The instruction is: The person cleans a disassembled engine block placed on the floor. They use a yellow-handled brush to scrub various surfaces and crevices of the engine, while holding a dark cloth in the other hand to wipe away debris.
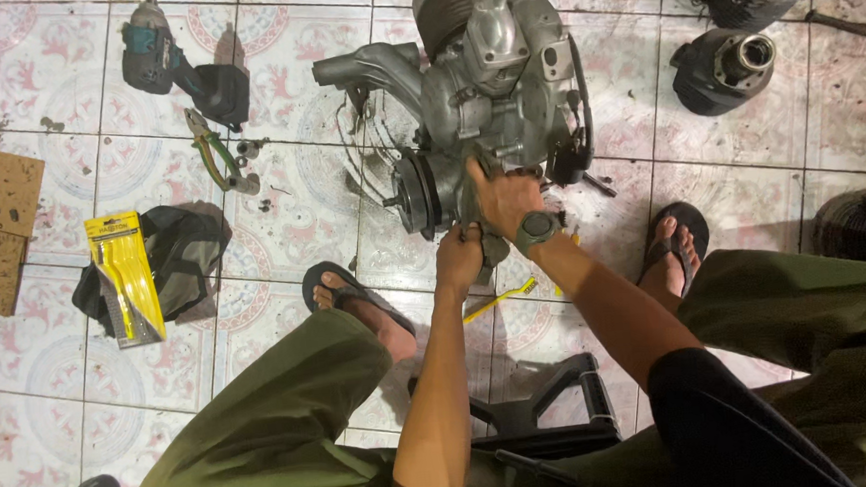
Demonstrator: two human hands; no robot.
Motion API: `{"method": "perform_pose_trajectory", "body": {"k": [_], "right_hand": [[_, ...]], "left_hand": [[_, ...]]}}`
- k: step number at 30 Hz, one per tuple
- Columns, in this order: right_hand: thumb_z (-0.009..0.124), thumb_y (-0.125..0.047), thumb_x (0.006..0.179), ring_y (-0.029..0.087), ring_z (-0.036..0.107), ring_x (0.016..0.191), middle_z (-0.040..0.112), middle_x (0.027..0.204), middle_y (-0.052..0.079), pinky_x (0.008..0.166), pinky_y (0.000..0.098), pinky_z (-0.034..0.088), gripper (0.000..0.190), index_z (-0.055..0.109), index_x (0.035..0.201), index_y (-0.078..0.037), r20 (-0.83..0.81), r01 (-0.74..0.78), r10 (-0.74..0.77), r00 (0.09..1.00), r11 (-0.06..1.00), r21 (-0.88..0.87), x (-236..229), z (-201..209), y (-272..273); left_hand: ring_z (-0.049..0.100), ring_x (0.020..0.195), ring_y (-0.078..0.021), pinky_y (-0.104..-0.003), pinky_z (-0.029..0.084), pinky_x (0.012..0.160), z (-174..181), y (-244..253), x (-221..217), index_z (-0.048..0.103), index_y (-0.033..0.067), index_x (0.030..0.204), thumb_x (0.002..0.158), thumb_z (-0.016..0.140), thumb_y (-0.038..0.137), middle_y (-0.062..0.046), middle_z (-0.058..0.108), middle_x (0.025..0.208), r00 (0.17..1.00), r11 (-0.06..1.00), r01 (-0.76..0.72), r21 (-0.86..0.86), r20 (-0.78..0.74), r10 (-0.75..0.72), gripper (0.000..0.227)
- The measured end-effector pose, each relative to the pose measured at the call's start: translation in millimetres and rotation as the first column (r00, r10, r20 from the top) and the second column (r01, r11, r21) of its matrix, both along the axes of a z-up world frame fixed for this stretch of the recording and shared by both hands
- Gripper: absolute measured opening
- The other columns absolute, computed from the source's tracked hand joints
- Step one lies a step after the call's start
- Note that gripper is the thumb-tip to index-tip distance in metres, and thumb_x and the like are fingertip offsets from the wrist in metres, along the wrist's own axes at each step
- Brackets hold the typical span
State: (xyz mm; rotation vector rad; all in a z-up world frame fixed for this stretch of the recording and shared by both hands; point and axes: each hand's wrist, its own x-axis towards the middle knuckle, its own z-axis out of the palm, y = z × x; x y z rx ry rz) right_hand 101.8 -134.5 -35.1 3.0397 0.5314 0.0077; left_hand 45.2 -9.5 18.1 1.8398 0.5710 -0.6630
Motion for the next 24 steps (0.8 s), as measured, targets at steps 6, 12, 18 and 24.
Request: {"method": "perform_pose_trajectory", "body": {"k": [6,12,18,24], "right_hand": [[0.051,-0.023,0.080,0.023,0.060,0.047,0.060,0.062,0.006,0.044,0.0417,0.043,0.075,0.021,0.148,-0.033,0.043,-0.129,0.134,0.990,0.987,-0.100,15.0,-4.4,-15.5],[0.045,-0.035,0.089,0.024,0.068,0.062,0.067,0.068,0.002,0.050,0.0392,0.046,0.061,0.024,0.146,-0.040,-0.270,0.018,-0.053,0.961,0.991,-0.130,13.7,-1.4,12.3],[0.067,-0.016,0.081,0.043,0.065,0.086,0.067,0.096,0.026,0.066,0.0538,0.054,0.051,0.054,0.129,-0.006,-0.147,0.061,0.104,0.984,0.578,0.814,-0.9,42.3,-17.3],[0.054,-0.037,0.082,0.022,0.068,0.064,0.066,0.064,0.003,0.064,0.0355,0.055,0.023,0.066,0.079,-0.017,-0.686,0.749,-0.382,0.619,0.549,0.370,-48.5,-11.0,-89.5]], "left_hand": [[0.052,0.116,-0.0415,-0.053,0.042,0.096,-5.1,-4.5,-4.9,0.061,0.0044,0.117,0.090,0.046,0.043,-0.022,0.060,0.116,1.000,1.000,-0.012,-0.008,-0.023,0.012,0.050],[0.050,0.121,-0.0393,-0.052,0.041,0.100,-18.5,-0.9,-3.4,0.057,0.0051,0.124,0.089,0.046,0.037,-0.021,0.057,0.123,0.997,0.998,0.058,0.007,-0.049,-0.057,0.049],[0.042,0.128,-0.0412,-0.053,0.033,0.102,86.1,15.1,20.3,0.052,-0.0013,0.129,0.082,0.046,0.038,-0.025,0.050,0.132,0.994,0.986,-0.097,-0.138,-0.071,0.088,0.062],[0.059,0.092,-0.0307,-0.044,0.047,0.085,127.2,43.2,37.8,0.064,0.0025,0.105,0.086,0.057,0.032,-0.019,0.063,0.100,0.883,0.778,-0.332,-0.533,0.113,0.455,0.035]]}}
